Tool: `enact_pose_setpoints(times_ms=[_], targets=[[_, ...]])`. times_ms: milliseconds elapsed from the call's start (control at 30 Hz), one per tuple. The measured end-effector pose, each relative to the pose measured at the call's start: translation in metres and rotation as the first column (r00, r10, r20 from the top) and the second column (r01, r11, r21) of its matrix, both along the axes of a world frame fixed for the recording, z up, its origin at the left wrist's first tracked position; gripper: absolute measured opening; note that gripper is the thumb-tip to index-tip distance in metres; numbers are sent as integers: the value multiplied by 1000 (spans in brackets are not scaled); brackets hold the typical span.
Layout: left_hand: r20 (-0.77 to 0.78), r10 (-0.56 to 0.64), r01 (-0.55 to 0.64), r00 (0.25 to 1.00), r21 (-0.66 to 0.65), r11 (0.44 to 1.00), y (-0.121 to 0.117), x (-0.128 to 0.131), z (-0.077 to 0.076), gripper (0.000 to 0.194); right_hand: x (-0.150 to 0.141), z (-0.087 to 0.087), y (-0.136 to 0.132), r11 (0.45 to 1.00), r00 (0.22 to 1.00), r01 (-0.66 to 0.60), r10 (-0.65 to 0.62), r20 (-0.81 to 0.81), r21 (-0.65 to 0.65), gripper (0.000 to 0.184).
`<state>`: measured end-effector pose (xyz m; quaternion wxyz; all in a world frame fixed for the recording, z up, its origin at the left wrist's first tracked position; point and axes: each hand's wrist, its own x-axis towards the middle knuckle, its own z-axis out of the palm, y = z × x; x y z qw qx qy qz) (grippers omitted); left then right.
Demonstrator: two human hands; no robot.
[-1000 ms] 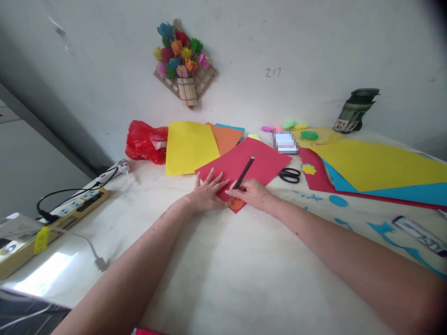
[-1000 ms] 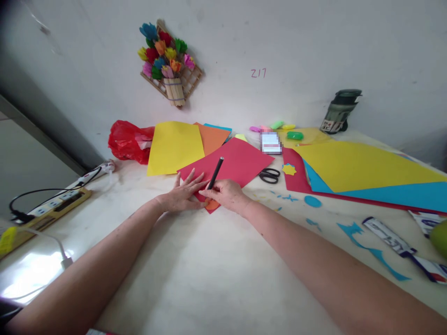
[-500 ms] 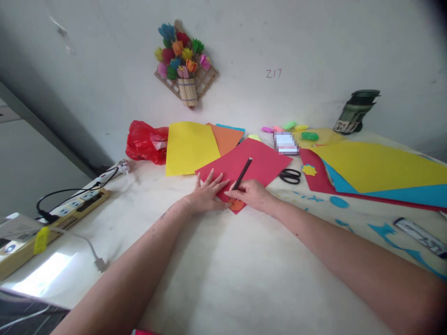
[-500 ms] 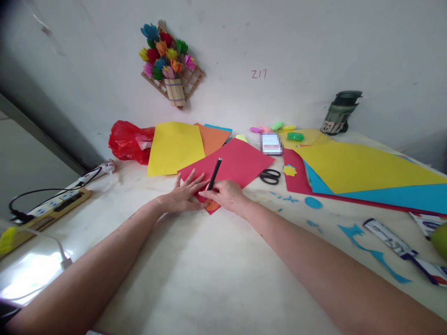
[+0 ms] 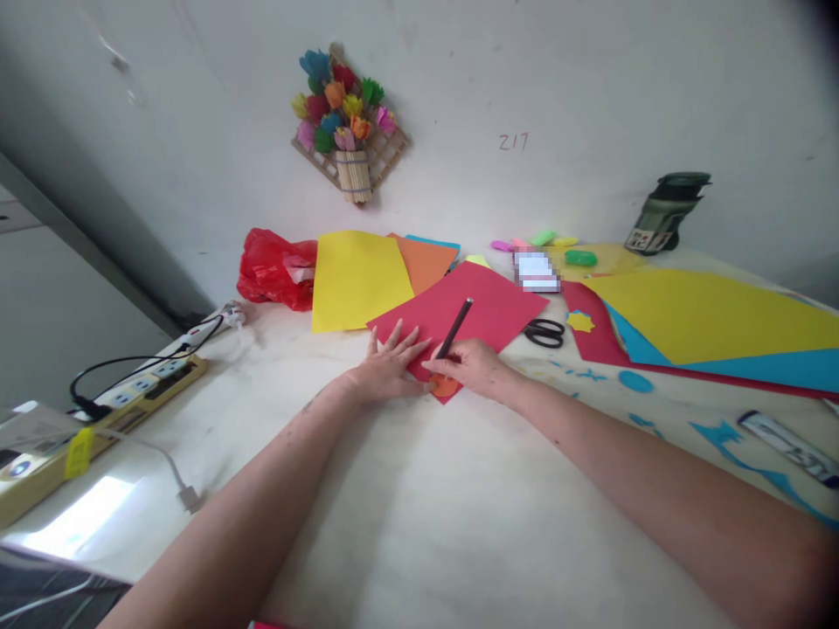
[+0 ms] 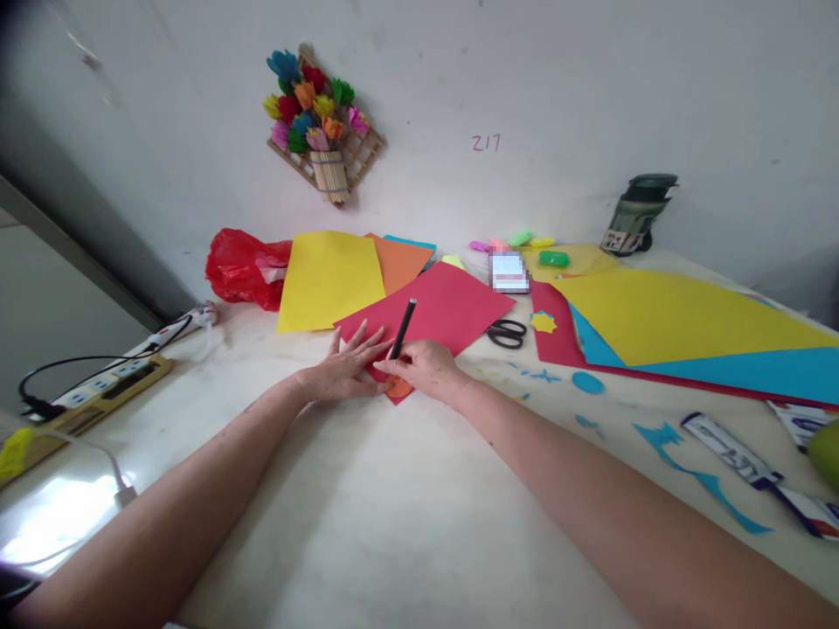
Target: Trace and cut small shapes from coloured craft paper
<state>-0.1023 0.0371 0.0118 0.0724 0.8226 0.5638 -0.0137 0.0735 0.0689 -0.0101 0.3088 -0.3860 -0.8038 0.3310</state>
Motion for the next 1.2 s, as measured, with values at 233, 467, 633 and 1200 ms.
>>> enact_pose_setpoints(times_ms=[233,467,633,1200], targets=[[-3,-3,3,1000,17,1000,2,-1,-3,77,0,-1,1,1000,1000,0,0,1,12,31],[-1,-8,8,1000,28,1000,3,-3,-6,79,0,0,0,1000,1000,9,-9,4,16,30],[8,-16,15,1000,35,999,4,-3,-7,78,0,0,0,1000,1000,8,-8,0,18,31],[1,-6,6,1000,32,999,3,-3,-7,76,-1,0,-1,1000,1000,11,-11,11,27,31]])
